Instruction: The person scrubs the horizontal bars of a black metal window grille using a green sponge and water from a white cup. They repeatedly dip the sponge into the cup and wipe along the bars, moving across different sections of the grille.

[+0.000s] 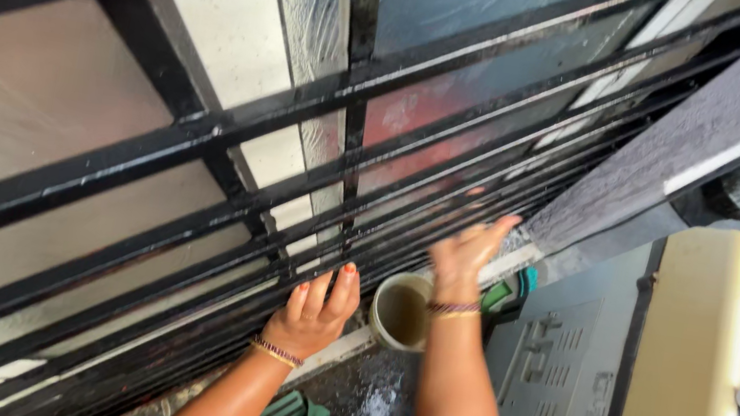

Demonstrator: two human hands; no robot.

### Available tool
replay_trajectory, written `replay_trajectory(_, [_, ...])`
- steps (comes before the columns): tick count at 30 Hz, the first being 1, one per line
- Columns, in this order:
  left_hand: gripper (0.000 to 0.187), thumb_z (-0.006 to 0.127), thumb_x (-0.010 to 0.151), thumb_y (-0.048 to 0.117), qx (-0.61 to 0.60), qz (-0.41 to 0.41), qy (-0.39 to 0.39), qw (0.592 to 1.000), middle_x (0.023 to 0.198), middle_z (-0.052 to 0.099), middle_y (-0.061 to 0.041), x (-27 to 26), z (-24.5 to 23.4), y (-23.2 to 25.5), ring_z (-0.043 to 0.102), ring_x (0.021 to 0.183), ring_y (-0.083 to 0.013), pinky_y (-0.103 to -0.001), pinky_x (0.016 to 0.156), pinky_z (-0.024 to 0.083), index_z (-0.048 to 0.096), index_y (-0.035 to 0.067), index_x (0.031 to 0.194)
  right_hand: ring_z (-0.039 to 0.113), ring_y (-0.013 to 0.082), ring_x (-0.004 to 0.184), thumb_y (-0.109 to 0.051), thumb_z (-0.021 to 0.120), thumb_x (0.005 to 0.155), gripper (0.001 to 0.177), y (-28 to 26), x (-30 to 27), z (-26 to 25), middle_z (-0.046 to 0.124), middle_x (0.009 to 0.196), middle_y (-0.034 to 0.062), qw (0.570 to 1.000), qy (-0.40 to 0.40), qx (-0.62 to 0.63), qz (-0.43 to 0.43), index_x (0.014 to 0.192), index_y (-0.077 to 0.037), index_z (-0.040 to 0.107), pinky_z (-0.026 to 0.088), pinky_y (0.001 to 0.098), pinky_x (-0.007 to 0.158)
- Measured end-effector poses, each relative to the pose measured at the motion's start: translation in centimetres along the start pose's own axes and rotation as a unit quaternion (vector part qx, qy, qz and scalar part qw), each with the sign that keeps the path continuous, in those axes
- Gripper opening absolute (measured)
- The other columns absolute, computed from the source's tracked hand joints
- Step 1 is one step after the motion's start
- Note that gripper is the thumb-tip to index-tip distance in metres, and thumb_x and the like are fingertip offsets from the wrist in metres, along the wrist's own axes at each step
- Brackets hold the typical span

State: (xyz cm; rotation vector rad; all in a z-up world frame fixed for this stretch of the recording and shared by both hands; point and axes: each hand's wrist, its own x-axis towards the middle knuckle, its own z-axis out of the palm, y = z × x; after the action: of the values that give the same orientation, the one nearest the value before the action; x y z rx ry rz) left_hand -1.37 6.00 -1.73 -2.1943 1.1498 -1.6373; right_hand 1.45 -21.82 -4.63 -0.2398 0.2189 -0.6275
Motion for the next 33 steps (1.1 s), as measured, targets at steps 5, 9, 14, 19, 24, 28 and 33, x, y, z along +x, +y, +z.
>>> replay_trajectory(5, [0.029, 0.061, 0.105, 0.033, -0.008, -0.008, -0.001, 1.000, 0.145, 0.050, -0.005, -0.9, 0.6, 0.8, 0.054, 0.119, -0.0199, -0.045, 0.115, 0.026, 0.072, 0.015, 0.126, 0.064, 0.0305, 0.116, -0.075, 0.031, 0.094, 0.087, -4.9, 7.6, -2.5, 0.070, 0.125, 0.0104, 0.995, 0.009, -0.059, -0.077, 0.133, -0.002, 0.062, 0.054, 0.0466, 0.106])
replay_trajectory(9, [0.033, 0.061, 0.102, 0.036, -0.029, -0.010, -0.004, 1.000, 0.146, 0.050, -0.005, -0.9, 1.1, 1.1, 0.054, 0.117, -0.0214, -0.046, 0.112, 0.026, 0.072, 0.015, 0.124, 0.062, 0.0325, 0.122, -0.073, 0.031, 0.100, 0.088, -5.5, 9.9, -5.1, 0.064, 0.137, 0.0133, 0.984, -0.007, -0.119, -0.130, 0.143, 0.000, 0.058, 0.052, 0.0475, 0.110])
replay_trajectory(14, [0.033, 0.060, 0.100, 0.035, -0.024, -0.024, 0.005, 0.999, 0.145, 0.051, -0.006, -0.6, 1.0, 1.1, 0.054, 0.120, -0.0237, -0.047, 0.113, 0.027, 0.072, 0.014, 0.123, 0.060, 0.0338, 0.125, -0.072, 0.025, 0.096, 0.083, -5.7, 13.2, -6.8, 0.060, 0.143, 0.0103, 0.994, 0.072, -0.078, -0.038, 0.141, -0.010, 0.058, 0.051, 0.0496, 0.107])
replay_trajectory(19, [0.038, 0.056, 0.101, 0.038, -0.023, -0.027, 0.000, 0.999, 0.145, 0.050, -0.006, -0.7, 0.5, 1.1, 0.054, 0.121, -0.0232, -0.046, 0.113, 0.026, 0.073, 0.013, 0.123, 0.059, 0.0340, 0.116, -0.073, 0.025, 0.095, 0.080, -4.7, 10.3, -4.2, 0.063, 0.127, 0.0097, 0.996, 0.067, -0.053, -0.014, 0.134, -0.013, 0.060, 0.049, 0.0543, 0.101])
replay_trajectory(24, [0.036, 0.056, 0.102, 0.037, -0.049, -0.029, -0.011, 0.998, 0.145, 0.050, -0.006, -0.6, 0.1, 1.1, 0.055, 0.120, -0.0232, -0.046, 0.113, 0.026, 0.074, 0.013, 0.123, 0.061, 0.0285, 0.115, -0.071, 0.032, 0.097, 0.072, 0.9, -3.6, 0.7, 0.069, 0.118, 0.0060, 0.987, 0.093, -0.099, 0.090, 0.121, -0.011, 0.063, 0.049, 0.0490, 0.103])
replay_trajectory(28, [0.031, 0.057, 0.103, 0.033, -0.029, -0.034, 0.004, 0.999, 0.146, 0.051, -0.007, -0.3, -0.1, 1.3, 0.055, 0.122, -0.0225, -0.046, 0.116, 0.026, 0.074, 0.014, 0.121, 0.059, 0.0292, 0.111, -0.079, 0.032, 0.098, 0.087, 4.8, -10.4, 1.8, 0.066, 0.115, 0.0104, 0.976, -0.032, 0.069, 0.204, 0.122, 0.001, 0.058, 0.047, 0.0446, 0.105])
replay_trajectory(33, [0.028, 0.057, 0.103, 0.029, -0.023, -0.024, 0.002, 0.999, 0.147, 0.050, -0.007, -0.1, -0.2, 1.1, 0.056, 0.121, -0.0224, -0.047, 0.118, 0.025, 0.074, 0.014, 0.119, 0.059, 0.0278, 0.112, -0.078, 0.029, 0.094, 0.090, 1.4, -3.4, -0.4, 0.066, 0.118, 0.0116, 0.998, 0.042, -0.008, 0.053, 0.123, 0.000, 0.062, 0.049, 0.0428, 0.104])
